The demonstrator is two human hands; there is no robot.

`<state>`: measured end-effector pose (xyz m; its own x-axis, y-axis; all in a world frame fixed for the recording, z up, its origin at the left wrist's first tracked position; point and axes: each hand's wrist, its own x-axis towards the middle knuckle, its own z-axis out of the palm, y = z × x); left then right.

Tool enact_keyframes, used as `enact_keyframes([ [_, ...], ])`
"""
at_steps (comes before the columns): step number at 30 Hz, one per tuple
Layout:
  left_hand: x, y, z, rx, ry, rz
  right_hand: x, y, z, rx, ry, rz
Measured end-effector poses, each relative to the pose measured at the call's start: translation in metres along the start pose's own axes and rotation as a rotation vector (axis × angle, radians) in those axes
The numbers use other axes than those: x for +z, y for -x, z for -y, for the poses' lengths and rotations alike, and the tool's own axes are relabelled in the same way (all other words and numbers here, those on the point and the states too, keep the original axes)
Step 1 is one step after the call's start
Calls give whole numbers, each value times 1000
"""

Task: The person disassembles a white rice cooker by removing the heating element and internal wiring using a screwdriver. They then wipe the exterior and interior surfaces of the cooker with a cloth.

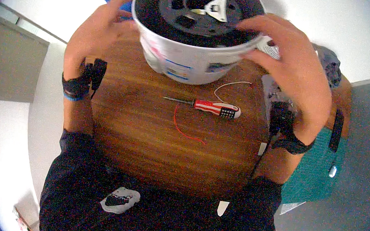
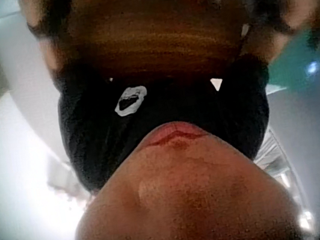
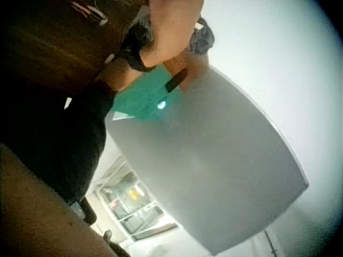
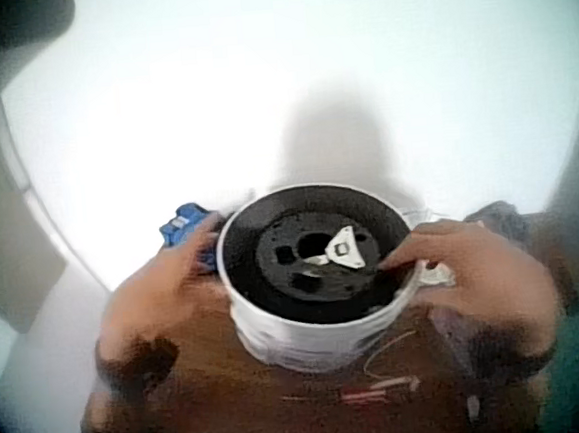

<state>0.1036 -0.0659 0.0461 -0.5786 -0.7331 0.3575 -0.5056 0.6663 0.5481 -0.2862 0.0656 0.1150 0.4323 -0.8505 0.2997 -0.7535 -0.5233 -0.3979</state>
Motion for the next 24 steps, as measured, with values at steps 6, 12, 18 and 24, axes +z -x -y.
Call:
enact_keyframes([
  [6,-20,10,-70,-52,-133,-239,26,-12,27,-158,-269,-33],
  [12,-3,16,-111,220,-320,-155,30,-17,25,-210,-372,-92],
  [18,18,8,-104,126,-331,-150,23,-19,18,-152,-365,-1],
  [24,10,11,-91,-75,-368,-161,22,-15,25,79,-309,-69],
])
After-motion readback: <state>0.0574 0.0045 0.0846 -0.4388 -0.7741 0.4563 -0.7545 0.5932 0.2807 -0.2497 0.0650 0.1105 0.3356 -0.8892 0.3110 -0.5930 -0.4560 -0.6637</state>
